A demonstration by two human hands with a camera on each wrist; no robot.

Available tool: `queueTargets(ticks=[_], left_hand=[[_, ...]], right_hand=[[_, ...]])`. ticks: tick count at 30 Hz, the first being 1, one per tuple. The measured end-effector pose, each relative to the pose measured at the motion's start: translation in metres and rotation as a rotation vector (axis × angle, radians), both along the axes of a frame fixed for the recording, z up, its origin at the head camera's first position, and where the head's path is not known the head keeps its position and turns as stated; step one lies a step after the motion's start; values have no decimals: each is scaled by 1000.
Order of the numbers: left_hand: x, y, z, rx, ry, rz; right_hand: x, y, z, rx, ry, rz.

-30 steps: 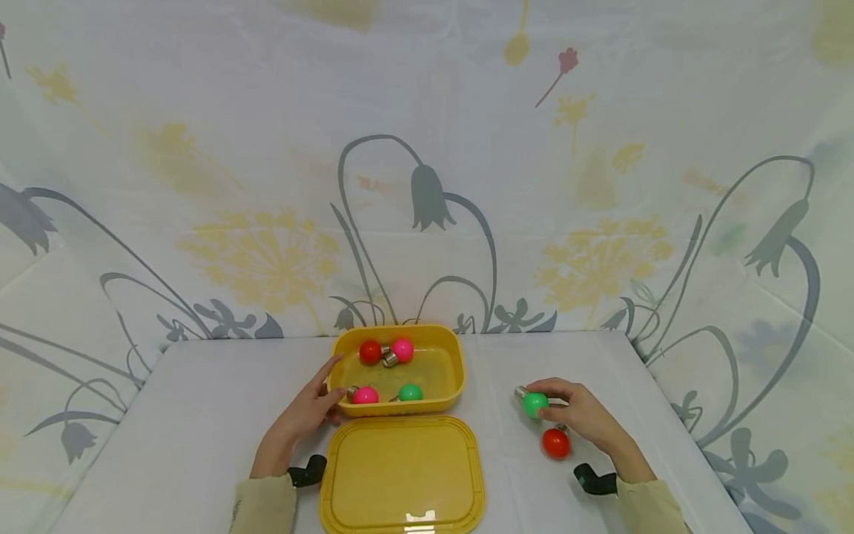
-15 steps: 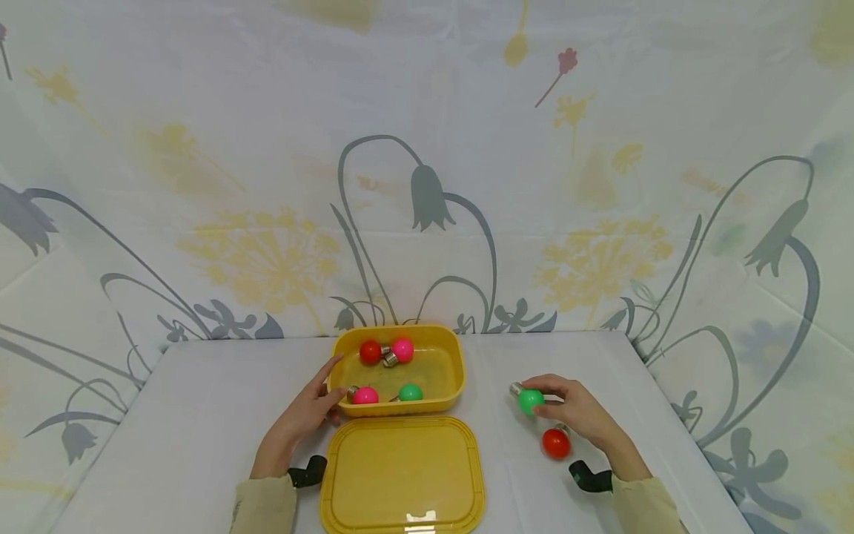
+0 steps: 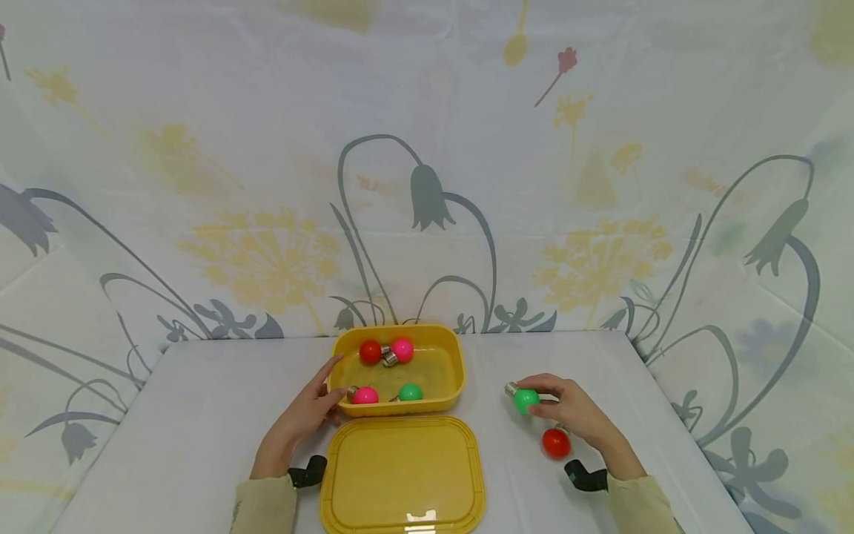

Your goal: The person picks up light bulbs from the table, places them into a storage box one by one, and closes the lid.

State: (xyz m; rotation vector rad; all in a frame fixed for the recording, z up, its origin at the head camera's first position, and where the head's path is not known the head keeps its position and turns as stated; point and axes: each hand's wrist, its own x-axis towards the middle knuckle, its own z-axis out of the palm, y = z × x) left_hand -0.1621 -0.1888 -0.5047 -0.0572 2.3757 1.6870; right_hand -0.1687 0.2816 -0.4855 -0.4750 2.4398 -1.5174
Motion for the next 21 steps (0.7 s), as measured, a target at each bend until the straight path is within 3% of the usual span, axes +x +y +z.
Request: queueTargets(ticks=[21], left_hand=[[0, 0, 0, 5, 13, -11]], right_hand=[[-1, -7, 0, -36, 57, 23]])
